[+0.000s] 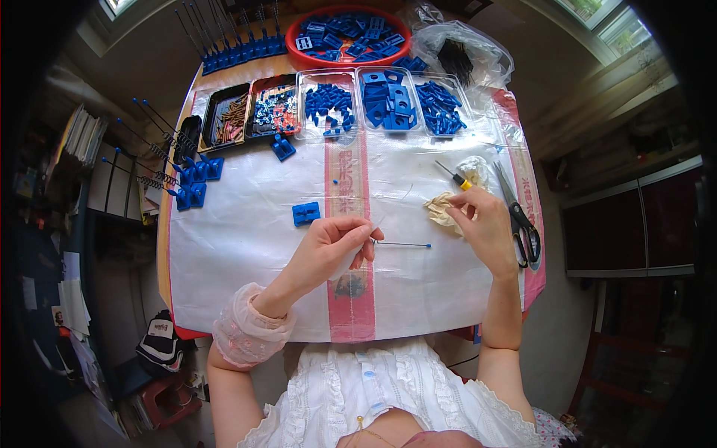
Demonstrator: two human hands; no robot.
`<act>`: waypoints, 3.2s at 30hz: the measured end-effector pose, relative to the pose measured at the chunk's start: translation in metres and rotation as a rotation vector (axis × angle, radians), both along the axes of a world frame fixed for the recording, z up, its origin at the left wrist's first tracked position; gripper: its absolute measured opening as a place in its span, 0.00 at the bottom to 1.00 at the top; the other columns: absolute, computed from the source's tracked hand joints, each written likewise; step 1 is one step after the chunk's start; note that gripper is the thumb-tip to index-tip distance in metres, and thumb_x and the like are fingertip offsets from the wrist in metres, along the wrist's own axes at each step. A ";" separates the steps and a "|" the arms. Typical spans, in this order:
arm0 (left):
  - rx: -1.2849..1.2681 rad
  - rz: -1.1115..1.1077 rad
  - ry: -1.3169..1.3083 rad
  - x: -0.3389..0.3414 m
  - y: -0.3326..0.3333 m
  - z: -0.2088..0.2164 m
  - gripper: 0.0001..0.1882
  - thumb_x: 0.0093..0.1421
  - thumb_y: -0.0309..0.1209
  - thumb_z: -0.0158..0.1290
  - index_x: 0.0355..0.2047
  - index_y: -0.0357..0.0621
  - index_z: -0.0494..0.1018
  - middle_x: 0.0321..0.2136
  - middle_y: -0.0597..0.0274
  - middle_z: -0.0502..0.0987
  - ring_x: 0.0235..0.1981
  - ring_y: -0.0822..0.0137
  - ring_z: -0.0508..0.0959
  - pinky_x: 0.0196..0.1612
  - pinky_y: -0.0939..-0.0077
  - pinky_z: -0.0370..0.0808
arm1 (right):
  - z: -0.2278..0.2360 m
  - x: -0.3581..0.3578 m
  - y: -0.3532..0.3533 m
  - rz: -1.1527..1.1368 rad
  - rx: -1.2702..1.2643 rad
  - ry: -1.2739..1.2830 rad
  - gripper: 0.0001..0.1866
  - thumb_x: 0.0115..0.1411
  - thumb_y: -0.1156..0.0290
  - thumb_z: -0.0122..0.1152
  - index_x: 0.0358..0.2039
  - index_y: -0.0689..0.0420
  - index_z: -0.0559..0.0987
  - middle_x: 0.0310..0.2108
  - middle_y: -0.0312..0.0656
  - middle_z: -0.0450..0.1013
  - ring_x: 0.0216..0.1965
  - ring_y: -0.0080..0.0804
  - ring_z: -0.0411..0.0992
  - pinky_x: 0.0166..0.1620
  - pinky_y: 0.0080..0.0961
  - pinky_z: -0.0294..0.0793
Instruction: Assembling small electronic or mechanical components by sliding a spring-like coil and plastic connectors onto a thin metal rod.
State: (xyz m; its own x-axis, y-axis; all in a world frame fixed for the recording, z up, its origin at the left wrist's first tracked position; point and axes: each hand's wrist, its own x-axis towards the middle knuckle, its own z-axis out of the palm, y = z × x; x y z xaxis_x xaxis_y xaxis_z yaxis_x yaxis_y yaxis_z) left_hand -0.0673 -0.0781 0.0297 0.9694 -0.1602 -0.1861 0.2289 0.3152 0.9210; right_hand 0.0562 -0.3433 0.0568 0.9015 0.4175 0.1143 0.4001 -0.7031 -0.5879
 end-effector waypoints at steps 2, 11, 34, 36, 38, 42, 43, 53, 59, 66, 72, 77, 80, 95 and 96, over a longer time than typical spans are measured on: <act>0.060 0.024 -0.033 -0.002 -0.003 0.000 0.12 0.73 0.32 0.51 0.43 0.36 0.80 0.25 0.67 0.80 0.25 0.80 0.77 0.29 0.85 0.72 | 0.003 0.000 0.000 -0.055 0.014 0.105 0.05 0.58 0.77 0.67 0.34 0.64 0.84 0.31 0.48 0.80 0.30 0.37 0.79 0.37 0.29 0.76; 0.805 0.192 -0.516 -0.006 -0.016 0.001 0.06 0.62 0.25 0.60 0.38 0.37 0.81 0.31 0.54 0.84 0.30 0.59 0.84 0.33 0.70 0.79 | 0.014 -0.011 0.015 0.310 0.359 -0.337 0.08 0.51 0.83 0.72 0.32 0.59 0.84 0.30 0.38 0.79 0.35 0.35 0.75 0.42 0.30 0.69; 0.833 0.185 -0.555 -0.006 -0.015 0.003 0.06 0.61 0.21 0.60 0.39 0.34 0.80 0.31 0.52 0.83 0.30 0.58 0.84 0.33 0.71 0.78 | 0.018 -0.015 0.019 0.439 0.114 -0.605 0.11 0.49 0.80 0.73 0.32 0.56 0.80 0.31 0.35 0.75 0.39 0.35 0.72 0.47 0.36 0.68; 0.838 0.173 -0.551 -0.006 -0.014 0.004 0.06 0.61 0.21 0.60 0.39 0.34 0.80 0.31 0.52 0.83 0.30 0.58 0.84 0.33 0.71 0.78 | 0.017 -0.016 0.020 0.433 0.110 -0.589 0.11 0.50 0.80 0.72 0.33 0.56 0.79 0.32 0.36 0.74 0.40 0.36 0.71 0.47 0.37 0.68; 0.838 0.165 -0.545 -0.007 -0.014 0.004 0.06 0.61 0.22 0.60 0.39 0.34 0.80 0.31 0.52 0.83 0.30 0.58 0.84 0.33 0.71 0.78 | 0.017 -0.017 0.021 0.425 0.105 -0.575 0.11 0.51 0.81 0.71 0.34 0.57 0.78 0.33 0.36 0.73 0.40 0.37 0.71 0.47 0.37 0.68; 0.837 0.156 -0.555 -0.008 -0.015 0.003 0.06 0.61 0.22 0.60 0.38 0.35 0.80 0.31 0.52 0.83 0.30 0.57 0.84 0.33 0.70 0.78 | 0.016 -0.019 0.024 0.404 0.059 -0.577 0.12 0.52 0.83 0.69 0.35 0.57 0.77 0.33 0.38 0.72 0.41 0.39 0.70 0.47 0.37 0.68; 0.839 0.154 -0.565 -0.008 -0.015 0.003 0.05 0.61 0.22 0.60 0.38 0.35 0.80 0.31 0.52 0.83 0.30 0.57 0.84 0.33 0.70 0.78 | 0.016 -0.020 0.024 0.399 0.055 -0.576 0.12 0.52 0.84 0.68 0.35 0.57 0.76 0.33 0.39 0.72 0.41 0.39 0.70 0.46 0.37 0.68; 0.836 0.166 -0.561 -0.007 -0.014 0.004 0.05 0.61 0.22 0.61 0.37 0.35 0.81 0.31 0.52 0.83 0.29 0.58 0.84 0.32 0.71 0.78 | 0.015 -0.011 0.015 0.308 0.102 -0.519 0.08 0.57 0.85 0.62 0.35 0.61 0.74 0.33 0.44 0.70 0.39 0.45 0.68 0.44 0.38 0.68; 0.811 0.167 -0.523 -0.006 -0.013 0.003 0.06 0.63 0.22 0.60 0.39 0.34 0.81 0.31 0.53 0.84 0.29 0.63 0.84 0.32 0.73 0.78 | 0.020 -0.010 0.012 0.195 0.062 -0.375 0.03 0.63 0.81 0.58 0.35 0.62 0.73 0.32 0.47 0.70 0.39 0.48 0.68 0.45 0.41 0.68; 0.271 0.094 -0.150 -0.004 -0.009 -0.001 0.10 0.71 0.29 0.53 0.42 0.34 0.80 0.28 0.63 0.82 0.29 0.76 0.80 0.32 0.80 0.75 | 0.008 -0.002 0.001 0.204 -0.042 -0.261 0.03 0.62 0.80 0.60 0.33 0.64 0.75 0.31 0.48 0.74 0.39 0.48 0.72 0.44 0.41 0.71; 0.093 0.025 -0.069 0.000 -0.002 -0.005 0.13 0.74 0.31 0.50 0.42 0.34 0.80 0.28 0.66 0.80 0.28 0.79 0.77 0.31 0.84 0.73 | 0.006 -0.004 0.006 0.185 0.113 -0.278 0.05 0.58 0.82 0.64 0.35 0.64 0.79 0.31 0.47 0.76 0.36 0.45 0.75 0.41 0.38 0.73; 0.172 -0.005 -0.080 -0.001 -0.004 -0.003 0.12 0.74 0.30 0.50 0.43 0.35 0.81 0.30 0.65 0.81 0.29 0.79 0.77 0.33 0.83 0.74 | 0.006 -0.012 0.019 0.274 0.309 -0.389 0.08 0.54 0.84 0.69 0.35 0.62 0.82 0.31 0.43 0.78 0.35 0.40 0.76 0.40 0.33 0.73; 0.359 0.073 -0.192 -0.004 -0.011 0.001 0.09 0.71 0.27 0.53 0.41 0.33 0.81 0.30 0.64 0.82 0.30 0.76 0.79 0.35 0.80 0.76 | 0.009 -0.017 0.025 0.278 0.366 -0.439 0.08 0.53 0.84 0.70 0.33 0.61 0.82 0.29 0.41 0.78 0.34 0.39 0.76 0.39 0.32 0.72; 1.013 0.324 -0.622 -0.004 -0.016 0.006 0.07 0.56 0.21 0.64 0.36 0.38 0.82 0.29 0.57 0.83 0.28 0.58 0.84 0.31 0.71 0.78 | 0.012 -0.022 0.022 0.333 0.218 -0.439 0.11 0.50 0.86 0.71 0.33 0.60 0.83 0.32 0.41 0.81 0.37 0.39 0.77 0.42 0.31 0.74; 1.017 0.326 -0.627 -0.004 -0.016 0.005 0.07 0.56 0.21 0.64 0.36 0.38 0.82 0.28 0.57 0.83 0.28 0.59 0.83 0.30 0.71 0.78 | 0.013 -0.022 0.022 0.335 0.220 -0.439 0.10 0.50 0.86 0.71 0.33 0.60 0.83 0.32 0.41 0.80 0.37 0.39 0.77 0.42 0.31 0.74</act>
